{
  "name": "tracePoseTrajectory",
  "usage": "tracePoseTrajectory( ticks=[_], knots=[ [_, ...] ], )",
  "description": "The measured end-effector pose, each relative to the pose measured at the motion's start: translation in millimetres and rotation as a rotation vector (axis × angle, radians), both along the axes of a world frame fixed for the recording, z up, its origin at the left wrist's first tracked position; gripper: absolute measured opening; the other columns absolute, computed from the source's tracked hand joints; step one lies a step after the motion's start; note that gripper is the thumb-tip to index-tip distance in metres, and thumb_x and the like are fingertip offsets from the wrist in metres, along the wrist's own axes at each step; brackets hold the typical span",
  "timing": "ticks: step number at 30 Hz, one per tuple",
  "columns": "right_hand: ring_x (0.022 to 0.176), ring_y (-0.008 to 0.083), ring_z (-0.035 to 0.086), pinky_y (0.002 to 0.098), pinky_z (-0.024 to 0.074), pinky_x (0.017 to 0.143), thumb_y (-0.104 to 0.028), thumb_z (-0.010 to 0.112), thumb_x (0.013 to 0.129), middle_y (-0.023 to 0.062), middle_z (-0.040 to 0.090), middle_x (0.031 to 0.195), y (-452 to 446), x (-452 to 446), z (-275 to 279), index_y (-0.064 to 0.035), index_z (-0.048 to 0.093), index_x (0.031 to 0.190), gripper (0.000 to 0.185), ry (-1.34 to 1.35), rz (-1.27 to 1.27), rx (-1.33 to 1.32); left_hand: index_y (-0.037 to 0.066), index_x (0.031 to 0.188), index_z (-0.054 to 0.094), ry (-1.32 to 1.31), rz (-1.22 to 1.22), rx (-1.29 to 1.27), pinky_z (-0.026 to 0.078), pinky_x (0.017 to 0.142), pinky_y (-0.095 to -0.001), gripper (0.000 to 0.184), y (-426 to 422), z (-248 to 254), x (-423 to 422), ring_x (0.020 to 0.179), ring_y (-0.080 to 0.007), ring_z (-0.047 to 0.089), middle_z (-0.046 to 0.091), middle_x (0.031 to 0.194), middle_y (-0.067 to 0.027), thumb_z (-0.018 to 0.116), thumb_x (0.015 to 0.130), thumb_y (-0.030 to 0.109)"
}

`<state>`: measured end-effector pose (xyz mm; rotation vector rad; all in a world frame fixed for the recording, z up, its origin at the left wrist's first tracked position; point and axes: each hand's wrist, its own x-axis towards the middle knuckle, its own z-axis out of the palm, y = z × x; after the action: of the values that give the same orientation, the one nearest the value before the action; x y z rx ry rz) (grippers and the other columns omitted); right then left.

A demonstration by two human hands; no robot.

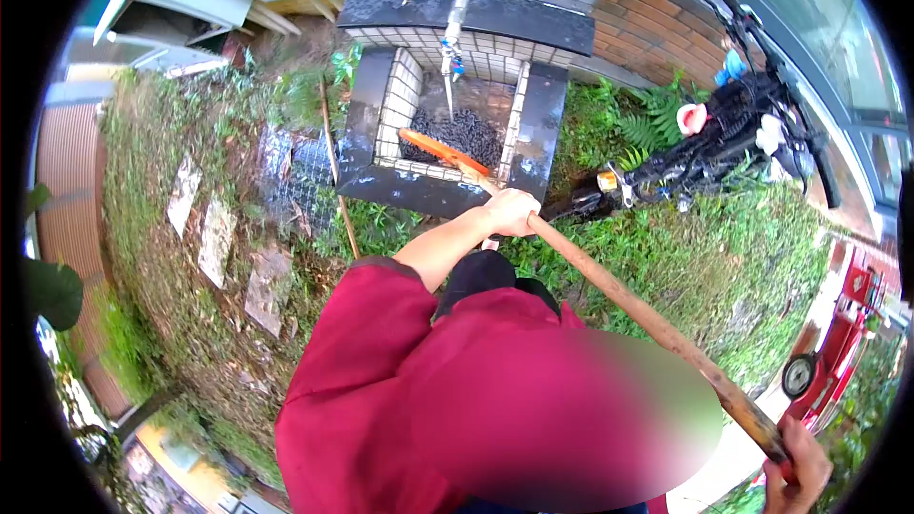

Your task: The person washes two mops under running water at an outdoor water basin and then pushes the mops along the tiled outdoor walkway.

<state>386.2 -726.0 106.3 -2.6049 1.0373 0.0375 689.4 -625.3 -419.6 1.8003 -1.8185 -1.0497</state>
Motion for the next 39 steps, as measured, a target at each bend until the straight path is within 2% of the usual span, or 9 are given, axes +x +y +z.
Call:
tracePoseTrajectory(
  ticks=[5, 9, 16, 21, 25, 33, 36, 38, 39],
  knots=[
    [0.058, 0.0371, 0.057, 0.0461, 0.0435, 0.056, -0.023, 0.080, 0.054, 0.0172, 0.057, 0.060, 30, -138, -98, -0.0041, 0.063, 0.072, 0.031, 0.939, -0.394, -0.017, 0.012, 0.084, 0.071, -0.187, -0.431, 0.415, 0.053, 0.073, -0.0402, 0.020, -32, -1, -52, 0.085, -0.0298, 0.066, 0.068, 0.090, -0.0119, 0.063, 0.071, 0.024],
    [0.055, 0.0367, 0.055, 0.0463, 0.0426, 0.054, -0.010, 0.066, 0.060, 0.0159, 0.056, 0.057, 88, -279, -210, -0.0070, 0.058, 0.065, 0.010, 0.663, -0.422, -0.028, 0.012, 0.075, 0.069, -0.318, -0.523, 0.271, 0.053, 0.068, -0.0426, 0.014, -2, -49, -95, 0.075, -0.0300, 0.067, 0.067, 0.074, -0.0097, 0.062, 0.069, 0.023],
    [0.059, 0.0347, 0.054, 0.0447, 0.0417, 0.054, -0.009, 0.066, 0.059, 0.0141, 0.055, 0.062, 125, -348, -320, -0.0092, 0.054, 0.065, 0.014, 0.470, -0.379, -0.014, 0.011, 0.072, 0.069, -0.505, -0.498, 0.293, 0.051, 0.067, -0.0420, 0.016, 21, 12, -70, 0.075, -0.0276, 0.067, 0.067, 0.074, -0.0090, 0.060, 0.071, 0.024],
    [0.061, 0.0313, 0.057, 0.0391, 0.0443, 0.055, -0.009, 0.078, 0.054, 0.0150, 0.057, 0.065, 80, -351, -249, -0.0030, 0.060, 0.075, 0.028, 0.329, -0.406, 0.243, 0.011, 0.066, 0.066, -0.404, -0.499, 0.239, 0.050, 0.059, -0.0433, 0.015, 7, 61, -68, 0.067, -0.0317, 0.064, 0.064, 0.067, -0.0120, 0.058, 0.070, 0.023],
    [0.077, 0.0248, 0.058, 0.0344, 0.0450, 0.062, -0.006, 0.079, 0.049, 0.0121, 0.059, 0.086, 39, -271, -85, 0.0000, 0.064, 0.091, 0.045, 0.124, -0.581, 0.343, 0.011, 0.067, 0.065, -0.199, -0.415, 0.158, 0.048, 0.057, -0.0449, 0.017, -27, 86, -68, 0.064, -0.0345, 0.062, 0.062, 0.064, -0.0131, 0.065, 0.068, 0.028],
    [0.094, 0.0279, 0.058, 0.0367, 0.0500, 0.077, -0.004, 0.073, 0.066, 0.0218, 0.060, 0.102, 36, -33, -23, 0.0031, 0.052, 0.100, 0.041, -0.262, 0.192, -0.007, 0.010, 0.063, 0.056, 0.040, 0.214, -0.431, 0.046, 0.058, -0.0425, 0.020, -35, 82, -56, 0.064, -0.0324, 0.060, 0.056, 0.060, -0.0112, 0.070, 0.068, 0.022],
    [0.083, 0.0200, 0.055, 0.0332, 0.0465, 0.074, -0.012, 0.064, 0.077, 0.0143, 0.054, 0.088, 0, -6, 11, 0.0001, 0.049, 0.090, 0.024, -0.695, 0.290, -0.304, 0.010, 0.060, 0.056, 0.093, 0.135, -0.388, 0.046, 0.056, -0.0425, 0.025, -52, 150, -26, 0.060, -0.0325, 0.061, 0.057, 0.057, -0.0109, 0.071, 0.066, 0.028],
    [0.067, 0.0081, 0.045, 0.0291, 0.0400, 0.068, -0.017, 0.061, 0.084, -0.0017, 0.042, 0.063, -31, 27, 57, -0.0104, 0.048, 0.074, 0.018, -1.110, 0.302, -0.367, 0.009, 0.059, 0.056, 0.167, 0.112, -0.418, 0.046, 0.055, -0.0419, 0.027, -58, 216, -11, 0.059, -0.0330, 0.061, 0.058, 0.056, -0.0107, 0.072, 0.065, 0.031],
    [0.059, 0.0070, 0.050, 0.0285, 0.0443, 0.060, -0.006, 0.064, 0.079, -0.0024, 0.047, 0.061, -43, 30, 81, -0.0106, 0.047, 0.073, 0.018, -1.410, 0.381, 0.189, 0.009, 0.059, 0.056, 0.177, 0.093, -0.452, 0.046, 0.054, -0.0415, 0.027, -57, 239, -1, 0.059, -0.0331, 0.060, 0.058, 0.056, -0.0107, 0.072, 0.065, 0.031]
  ],
)
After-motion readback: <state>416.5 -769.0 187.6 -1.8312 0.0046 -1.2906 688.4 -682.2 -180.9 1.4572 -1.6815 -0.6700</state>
